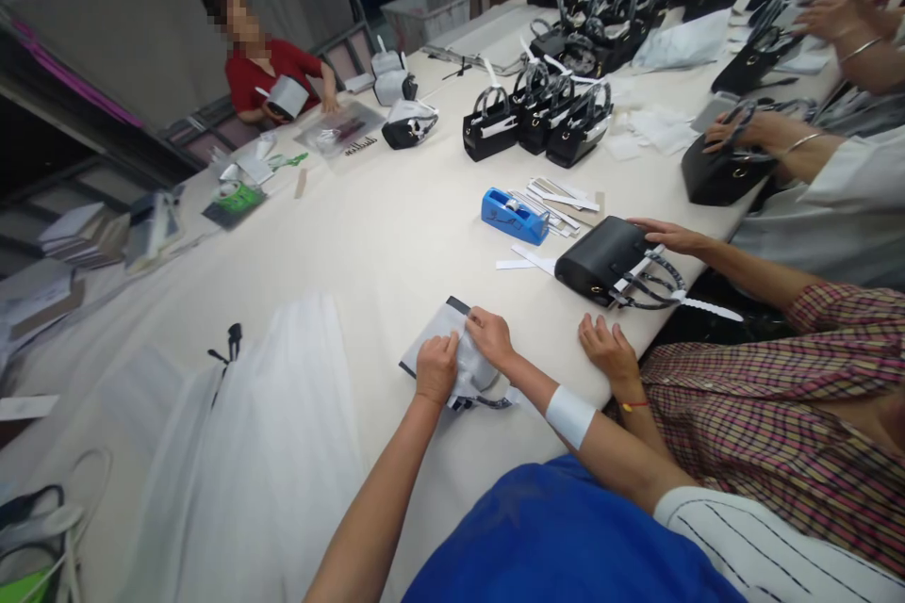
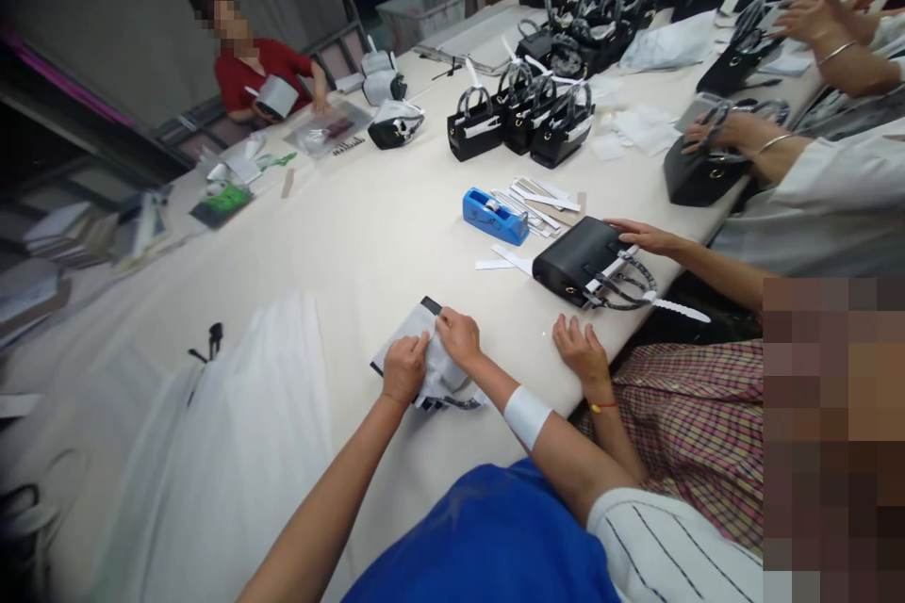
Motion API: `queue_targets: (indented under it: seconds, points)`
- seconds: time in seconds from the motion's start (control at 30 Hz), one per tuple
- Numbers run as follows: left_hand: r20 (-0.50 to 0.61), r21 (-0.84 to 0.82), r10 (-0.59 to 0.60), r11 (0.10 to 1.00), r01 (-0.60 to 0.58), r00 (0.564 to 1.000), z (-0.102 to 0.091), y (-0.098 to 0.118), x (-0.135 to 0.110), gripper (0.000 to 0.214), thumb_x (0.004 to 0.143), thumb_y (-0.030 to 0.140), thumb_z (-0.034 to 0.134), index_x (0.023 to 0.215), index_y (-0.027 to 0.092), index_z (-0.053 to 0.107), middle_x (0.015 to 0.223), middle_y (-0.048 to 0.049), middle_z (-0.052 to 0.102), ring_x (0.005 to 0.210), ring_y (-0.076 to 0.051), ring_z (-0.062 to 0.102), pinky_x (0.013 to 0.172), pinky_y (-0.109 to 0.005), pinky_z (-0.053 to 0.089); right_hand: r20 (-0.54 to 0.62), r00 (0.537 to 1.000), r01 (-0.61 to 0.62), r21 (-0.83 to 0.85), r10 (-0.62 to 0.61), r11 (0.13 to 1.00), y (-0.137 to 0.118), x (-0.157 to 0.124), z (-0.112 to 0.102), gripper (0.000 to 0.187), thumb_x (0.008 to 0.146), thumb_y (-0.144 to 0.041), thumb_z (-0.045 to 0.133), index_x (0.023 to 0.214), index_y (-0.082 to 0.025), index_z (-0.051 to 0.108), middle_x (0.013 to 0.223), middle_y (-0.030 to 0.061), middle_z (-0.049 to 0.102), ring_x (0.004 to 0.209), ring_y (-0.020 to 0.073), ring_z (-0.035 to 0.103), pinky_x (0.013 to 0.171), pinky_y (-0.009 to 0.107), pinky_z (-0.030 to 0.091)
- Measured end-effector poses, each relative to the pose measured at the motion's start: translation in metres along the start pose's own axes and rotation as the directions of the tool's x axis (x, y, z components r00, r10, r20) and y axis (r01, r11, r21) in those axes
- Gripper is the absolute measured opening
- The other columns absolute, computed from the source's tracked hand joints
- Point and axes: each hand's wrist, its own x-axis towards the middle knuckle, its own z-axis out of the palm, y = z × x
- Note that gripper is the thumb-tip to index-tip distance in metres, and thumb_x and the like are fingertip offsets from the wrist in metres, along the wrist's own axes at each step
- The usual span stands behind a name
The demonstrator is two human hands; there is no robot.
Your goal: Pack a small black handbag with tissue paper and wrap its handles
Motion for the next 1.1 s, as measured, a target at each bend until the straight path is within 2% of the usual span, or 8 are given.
queue_targets:
  seconds: [0.13,0.23,0.37,0.53,0.63,0.8,0.93,1.1]
  points:
    - [0.034,-0.038,-0.025,0.999,0.027,0.999,-0.003,0.002,0.001,0.04,0.088,0.01,0.04,0.127,0.016,0.05,0.08,-0.0071,0.061,0.079,-0.022,0.054,0.07,-0.036,0.04,0.022,1.0,-0.024,0.132,0.021,0.991,0.008,-0.001,-0.006,0.027,0.088,-0.035,0.047,0.076,-0.019,0.064,0.068,-0.001,0.062,0.064,0.0137,0.055,0.063,0.023,0.038]
    - [0.037,-0.051,-0.03,0.998,0.032,0.999,-0.004,0.003,0.001,0.04,0.089,0.011,0.041,0.127,0.017,0.05,0.081,-0.0074,0.062,0.079,-0.022,0.054,0.07,-0.036,0.04,-0.037,0.999,-0.016,0.126,0.021,0.992,0.004,-0.001,-0.012,0.025,0.09,-0.033,0.046,0.094,-0.018,0.065,0.083,0.0037,0.066,0.077,0.0173,0.059,0.073,0.028,0.044]
    - [0.007,-0.072,-0.028,0.997,0.029,1.0,-0.006,0.003,0.001,0.035,0.088,0.012,0.042,0.121,0.018,0.055,0.078,-0.0068,0.061,0.077,-0.022,0.053,0.069,-0.035,0.039,-0.211,0.953,0.238,0.074,-0.218,0.968,-0.016,0.005,-0.006,0.029,0.092,-0.029,0.043,0.113,-0.016,0.06,0.111,0.011,0.061,0.107,0.0208,0.054,0.097,0.034,0.042]
    - [0.011,-0.115,-0.049,0.992,0.05,0.999,-0.009,0.002,0.003,0.022,0.087,0.011,0.043,0.084,0.018,0.064,0.076,-0.008,0.058,0.076,-0.021,0.051,0.07,-0.035,0.04,-0.003,0.873,0.484,0.145,-0.489,0.863,-0.021,0.028,0.023,0.035,0.096,-0.025,0.034,0.121,-0.018,0.057,0.123,0.0099,0.059,0.118,0.0171,0.051,0.106,0.035,0.039]
    - [0.024,-0.15,-0.067,0.986,0.07,0.997,-0.013,0.004,-0.001,0.025,0.091,0.015,0.039,0.095,0.019,0.063,0.08,-0.0071,0.057,0.081,-0.021,0.051,0.075,-0.035,0.042,0.108,0.831,0.529,0.149,-0.546,0.835,-0.001,0.038,0.033,0.036,0.097,-0.024,0.034,0.119,-0.018,0.061,0.125,0.0084,0.06,0.119,0.0163,0.052,0.107,0.035,0.04]
    - [-0.157,-0.439,-0.268,0.881,0.176,0.951,-0.024,0.02,-0.029,0.038,0.092,0.019,0.04,0.129,0.02,0.046,0.109,-0.0106,0.054,0.106,-0.022,0.05,0.094,-0.041,0.043,0.1,0.809,0.574,0.081,-0.58,0.815,0.029,0.043,0.031,0.033,0.095,-0.021,0.04,0.12,-0.02,0.062,0.129,0.0063,0.059,0.125,0.0168,0.049,0.113,0.039,0.033]
    - [-0.164,-0.45,-0.385,0.848,0.278,0.908,-0.032,0.026,-0.049,0.04,0.087,0.023,0.051,0.126,0.017,0.047,0.123,-0.0148,0.047,0.119,-0.026,0.044,0.101,-0.045,0.04,0.12,0.793,0.598,0.033,-0.597,0.801,0.026,0.042,0.034,0.034,0.094,-0.018,0.041,0.122,-0.018,0.061,0.13,0.0076,0.059,0.127,0.0169,0.048,0.114,0.039,0.03]
    - [-0.066,-0.434,-0.489,0.799,0.417,0.87,-0.042,0.009,-0.051,0.038,0.077,0.025,0.065,0.113,0.018,0.054,0.112,-0.0114,0.051,0.109,-0.025,0.048,0.097,-0.043,0.044,0.131,0.797,0.594,0.014,-0.59,0.805,0.021,0.04,0.039,0.035,0.094,-0.016,0.041,0.122,-0.019,0.061,0.13,0.0067,0.059,0.128,0.0169,0.047,0.114,0.041,0.03]
